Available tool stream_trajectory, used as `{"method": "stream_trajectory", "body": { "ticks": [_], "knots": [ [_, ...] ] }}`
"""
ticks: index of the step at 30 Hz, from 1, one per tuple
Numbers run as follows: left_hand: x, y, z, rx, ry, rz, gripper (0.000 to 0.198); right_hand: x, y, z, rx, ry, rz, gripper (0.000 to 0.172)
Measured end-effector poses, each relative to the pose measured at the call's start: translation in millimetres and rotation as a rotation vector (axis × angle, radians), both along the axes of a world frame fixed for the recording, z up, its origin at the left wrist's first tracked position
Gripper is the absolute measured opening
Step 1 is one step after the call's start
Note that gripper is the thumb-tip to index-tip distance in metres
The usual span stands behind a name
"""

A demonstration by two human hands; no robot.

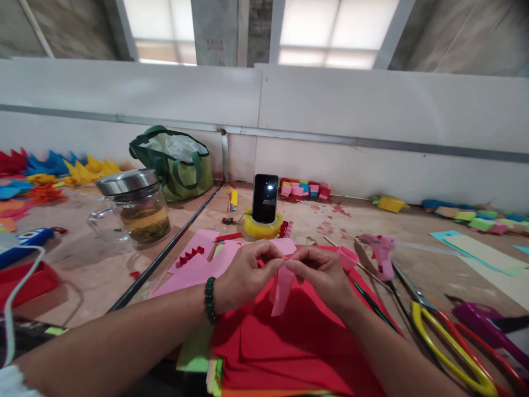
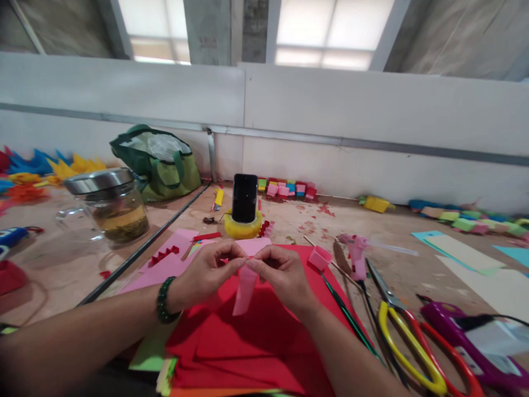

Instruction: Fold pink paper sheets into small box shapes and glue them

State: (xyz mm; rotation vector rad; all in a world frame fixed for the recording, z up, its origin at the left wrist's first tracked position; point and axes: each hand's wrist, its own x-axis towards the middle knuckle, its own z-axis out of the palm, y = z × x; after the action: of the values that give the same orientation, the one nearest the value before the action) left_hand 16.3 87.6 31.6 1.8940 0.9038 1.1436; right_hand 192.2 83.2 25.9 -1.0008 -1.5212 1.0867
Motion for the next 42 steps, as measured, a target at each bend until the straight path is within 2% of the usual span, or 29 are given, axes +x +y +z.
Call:
{"method": "stream_trajectory", "body": {
  "ticks": [5,11,19,24,28,32,37,40,42],
  "knots": [
    [1,4,-5.6,-0.108,0.095,-0.069,0.012,0,2,-2.1,-0.028,0.048,-0.016,0.026],
    [4,5,-11.0,-0.134,0.062,-0.101,0.014,-6,2,-4.7,-0.064,0.03,0.042,0.024],
    [5,7,-17.9,-0.261,0.042,-0.17,0.02,-6,3,-9.0,-0.051,0.012,0.018,0.022],
    [8,7,-20.1,-0.437,-0.021,-0.216,0.015,-8,3,-11.9,-0.024,0.0,-0.01,0.023],
    [11,5,-22.2,-0.558,-0.049,-0.222,0.024,-11,3,-14.1,-0.009,-0.045,-0.045,0.025],
    [10,6,-23.3,-0.564,-0.059,-0.233,0.02,-11,4,-14.2,-0.026,-0.045,-0.024,0.025],
    [7,5,-24.9,-0.466,0.077,-0.223,0.011,-9,2,-8.8,-0.047,0.012,0.028,0.02],
    [7,4,-24.4,-0.389,0.123,-0.219,0.01,-4,3,-5.1,-0.001,-0.012,0.055,0.018],
    [6,6,-21.6,-0.356,0.099,-0.238,0.013,1,6,-3.8,0.056,-0.001,0.008,0.018]
  ]
}}
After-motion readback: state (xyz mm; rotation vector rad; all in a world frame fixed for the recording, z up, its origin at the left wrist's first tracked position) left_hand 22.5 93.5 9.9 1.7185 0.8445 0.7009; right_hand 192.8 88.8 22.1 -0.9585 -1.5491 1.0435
